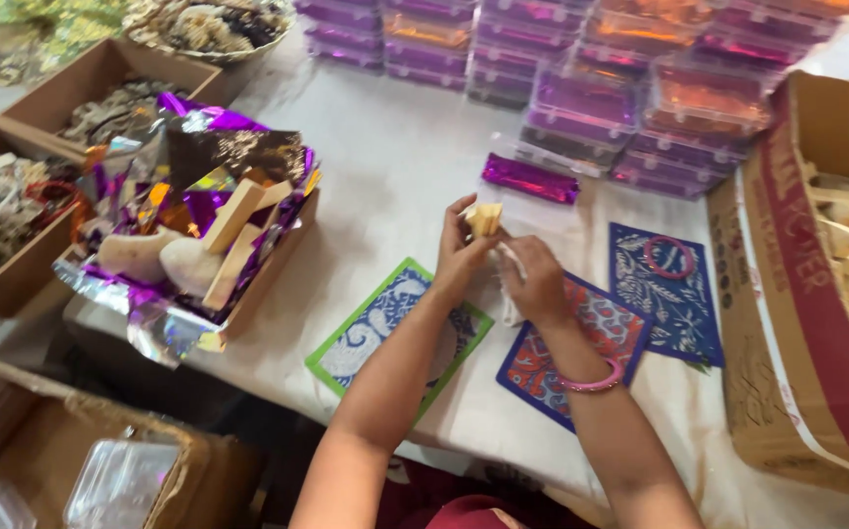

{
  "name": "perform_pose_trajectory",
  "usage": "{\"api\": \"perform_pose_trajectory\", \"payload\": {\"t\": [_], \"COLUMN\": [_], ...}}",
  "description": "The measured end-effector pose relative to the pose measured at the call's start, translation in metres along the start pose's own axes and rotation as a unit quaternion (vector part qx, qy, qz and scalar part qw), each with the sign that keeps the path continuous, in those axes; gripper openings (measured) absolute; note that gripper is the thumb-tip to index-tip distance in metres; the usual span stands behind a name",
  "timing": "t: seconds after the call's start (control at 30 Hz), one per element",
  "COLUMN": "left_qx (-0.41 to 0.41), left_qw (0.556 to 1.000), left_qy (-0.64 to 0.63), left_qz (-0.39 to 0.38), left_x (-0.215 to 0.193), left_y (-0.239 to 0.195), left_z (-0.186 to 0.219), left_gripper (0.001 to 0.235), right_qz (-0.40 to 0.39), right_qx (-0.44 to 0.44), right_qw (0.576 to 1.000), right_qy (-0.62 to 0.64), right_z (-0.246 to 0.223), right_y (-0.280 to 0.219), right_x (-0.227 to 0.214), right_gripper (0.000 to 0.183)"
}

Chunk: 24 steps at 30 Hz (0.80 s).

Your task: The person wipes a small wooden block with a white cloth, then wraps it in shiny purple foil. They place the wrapped item into a clear plastic container and close the lid. The person repeats this process with another wooden block, wiping it with the cloth before wrapping it in foil and placing it in a container.

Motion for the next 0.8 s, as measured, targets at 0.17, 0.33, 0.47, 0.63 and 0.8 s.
{"api": "perform_pose_trajectory", "payload": {"t": [0.17,0.33,0.47,0.63,0.8], "left_qx": [-0.038,-0.125,-0.188,-0.173,-0.105], "left_qw": [0.992,0.977,0.963,0.962,0.939], "left_qy": [-0.012,-0.091,-0.166,-0.085,0.148], "left_qz": [-0.117,-0.144,-0.095,-0.195,-0.291], "left_x": [0.01,0.019,0.022,0.039,0.045], "left_y": [0.005,0.0,-0.007,-0.012,-0.024], "left_z": [-0.032,-0.033,-0.016,-0.026,-0.01], "left_gripper": [0.074,0.069,0.061,0.064,0.067], "right_qz": [0.211,0.039,-0.01,0.127,0.3], "right_qx": [-0.01,-0.118,-0.122,0.029,0.15], "right_qw": [0.977,0.991,0.988,0.991,0.938], "right_qy": [0.033,-0.049,-0.097,0.024,0.089], "right_z": [0.008,-0.033,-0.031,0.032,0.06], "right_y": [-0.017,0.002,-0.001,-0.003,-0.014], "right_x": [-0.015,-0.001,0.02,-0.002,-0.017], "right_gripper": [0.038,0.07,0.065,0.045,0.032]}}
Point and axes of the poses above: each hand's wrist, its own y-axis towards the middle knuckle, its own x-axis out of the palm, z = x × y, the point moved 5 cm from there along y, towards the middle knuckle, and after that the axes turned 6 degrees about -y, right-handed, at the moved point
